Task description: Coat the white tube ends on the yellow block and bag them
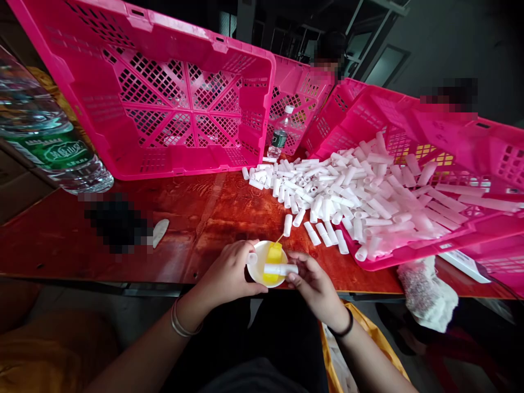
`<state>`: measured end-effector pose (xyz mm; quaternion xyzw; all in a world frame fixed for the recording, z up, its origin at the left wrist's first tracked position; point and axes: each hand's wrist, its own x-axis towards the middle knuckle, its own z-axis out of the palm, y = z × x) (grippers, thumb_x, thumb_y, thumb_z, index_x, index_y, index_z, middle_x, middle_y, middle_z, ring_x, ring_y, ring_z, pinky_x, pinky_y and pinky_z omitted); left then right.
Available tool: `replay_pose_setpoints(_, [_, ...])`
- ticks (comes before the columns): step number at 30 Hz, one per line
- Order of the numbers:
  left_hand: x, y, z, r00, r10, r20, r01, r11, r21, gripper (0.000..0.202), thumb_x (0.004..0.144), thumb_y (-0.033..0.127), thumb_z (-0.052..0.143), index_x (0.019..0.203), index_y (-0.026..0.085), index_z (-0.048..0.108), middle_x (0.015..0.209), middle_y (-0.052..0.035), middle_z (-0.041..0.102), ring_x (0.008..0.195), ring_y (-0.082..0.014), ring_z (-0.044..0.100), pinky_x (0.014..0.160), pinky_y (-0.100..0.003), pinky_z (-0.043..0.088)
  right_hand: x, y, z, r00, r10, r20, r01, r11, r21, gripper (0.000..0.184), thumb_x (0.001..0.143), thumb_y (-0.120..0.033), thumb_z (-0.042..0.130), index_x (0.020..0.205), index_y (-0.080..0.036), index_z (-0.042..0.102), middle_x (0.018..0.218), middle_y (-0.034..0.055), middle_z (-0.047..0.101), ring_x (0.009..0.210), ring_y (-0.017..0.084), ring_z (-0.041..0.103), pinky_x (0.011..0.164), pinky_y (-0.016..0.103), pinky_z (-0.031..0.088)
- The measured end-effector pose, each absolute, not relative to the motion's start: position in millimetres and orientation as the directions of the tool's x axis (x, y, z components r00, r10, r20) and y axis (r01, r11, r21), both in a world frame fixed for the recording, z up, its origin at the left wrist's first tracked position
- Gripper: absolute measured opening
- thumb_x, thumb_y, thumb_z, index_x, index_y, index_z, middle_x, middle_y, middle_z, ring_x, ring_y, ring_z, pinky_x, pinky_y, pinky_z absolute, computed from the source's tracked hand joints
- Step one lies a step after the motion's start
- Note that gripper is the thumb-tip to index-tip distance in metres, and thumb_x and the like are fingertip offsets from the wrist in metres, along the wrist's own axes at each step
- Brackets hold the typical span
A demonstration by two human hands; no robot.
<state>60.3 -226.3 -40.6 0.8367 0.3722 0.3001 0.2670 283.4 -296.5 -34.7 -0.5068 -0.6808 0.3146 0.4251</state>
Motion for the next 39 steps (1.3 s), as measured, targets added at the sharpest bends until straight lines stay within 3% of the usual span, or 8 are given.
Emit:
replay_pose_setpoints(2, [61, -226, -41, 0.534, 0.789, 0.303, 0.462, -0.573, 0.677, 0.08, 0.049, 0.037, 0.086, 0.116, 0.022, 0.046, 0.126, -0.0118, 0.055, 0.116, -0.032, 0.052, 0.098, -0.048, 0.043, 283, -298, -34, -0.075, 0.981, 0.179, 0.402, 0.194, -0.895, 0.023, 0.094, -0.024, 0.048, 0.115, -0.021, 0.054, 0.088, 0.0059, 0.062, 0.066, 0.015, 0.063, 0.056, 0.028, 0.056])
replay_pose_setpoints(7, [61, -226, -41, 0.53, 0.791, 0.306, 0.451, -0.568, 0.689, 0.075, 0.048, 0.037, 0.086, 0.111, 0.022, 0.048, 0.125, -0.0115, 0.056, 0.114, -0.0323, 0.053, 0.096, -0.047, 0.044, 284, -299, -28, -0.193, 0.873, 0.448, 0.583, 0.47, -0.663, 0.016, 0.089, -0.017, 0.054, 0.099, -0.021, 0.065, 0.102, 0.01, 0.059, 0.099, 0.022, 0.059, 0.083, 0.037, 0.053])
replay_pose_setpoints(13, [62, -225, -40, 0.545, 0.794, 0.271, 0.466, -0.555, 0.689, 0.079, 0.05, 0.038, 0.086, 0.116, 0.022, 0.044, 0.126, -0.0124, 0.054, 0.116, -0.0327, 0.051, 0.098, -0.049, 0.042, 285, -300, -25, -0.122, 0.936, 0.33, 0.526, 0.343, -0.779, 0.018, 0.091, -0.023, 0.054, 0.108, -0.021, 0.059, 0.095, 0.0082, 0.064, 0.087, 0.02, 0.065, 0.075, 0.033, 0.057])
replay_pose_setpoints(19, [60, -221, -40, 0.577, 0.774, 0.26, 0.469, -0.574, 0.67, 0.084, 0.049, 0.045, 0.086, 0.116, 0.02, 0.043, 0.129, -0.0162, 0.051, 0.12, -0.0358, 0.047, 0.098, -0.051, 0.041, 297, -298, -30, -0.455, 0.701, 0.549, 0.614, 0.693, -0.377, 0.025, 0.088, -0.009, 0.052, 0.104, -0.024, 0.064, 0.109, 0.0074, 0.065, 0.102, 0.023, 0.06, 0.088, 0.042, 0.052])
replay_pose_setpoints(25, [53, -233, -18, 0.552, 0.788, 0.272, 0.578, -0.597, 0.556, 0.019, 0.094, 0.029, 0.042, 0.109, 0.019, 0.046, 0.114, -0.0129, 0.058, 0.106, -0.0259, 0.059, 0.084, -0.038, 0.051, 278, -298, -11, 0.015, 0.922, 0.386, 0.319, 0.362, -0.876, 0.018, 0.09, -0.023, 0.056, 0.108, -0.024, 0.057, 0.096, 0.0061, 0.067, 0.081, 0.017, 0.065, 0.07, 0.03, 0.056])
replay_pose_setpoints(31, [57, -254, 15, 0.644, 0.677, 0.357, 0.603, -0.736, 0.308, 0.03, 0.091, 0.017, 0.043, 0.119, 0.025, 0.052, 0.099, -0.0072, 0.063, 0.091, -0.0253, 0.06, 0.082, -0.039, 0.048, 267, -304, 28, -0.046, 0.995, 0.089, 0.296, 0.099, -0.95, 0.025, 0.09, -0.041, 0.054, 0.096, -0.018, 0.062, 0.073, 0.0023, 0.063, 0.059, 0.012, 0.058, 0.051, 0.023, 0.049])
replay_pose_setpoints(36, [75, -291, 26, 0.791, 0.61, 0.049, 0.413, -0.591, 0.693, 0.024, 0.093, 0.036, 0.045, 0.102, 0.02, 0.06, 0.084, -0.0046, 0.065, 0.072, -0.0191, 0.06, 0.066, -0.03, 0.049, 265, -330, 35, -0.199, 0.864, 0.463, 0.618, 0.477, -0.624, 0.027, 0.094, -0.028, 0.041, 0.072, -0.023, 0.056, 0.062, 0.0028, 0.057, 0.058, 0.017, 0.055, 0.056, 0.031, 0.048])
replay_pose_setpoints(39, [83, -318, 25, 0.869, 0.494, 0.003, 0.272, -0.484, 0.832, 0.034, 0.092, 0.047, 0.042, 0.098, 0.02, 0.063, 0.077, -0.0028, 0.064, 0.063, -0.0161, 0.06, 0.057, -0.027, 0.049, 265, -362, 24, -0.157, 0.876, 0.456, 0.712, 0.421, -0.562, 0.022, 0.091, -0.031, 0.045, 0.072, -0.028, 0.058, 0.061, 0.0022, 0.059, 0.053, 0.018, 0.058, 0.049, 0.031, 0.048])
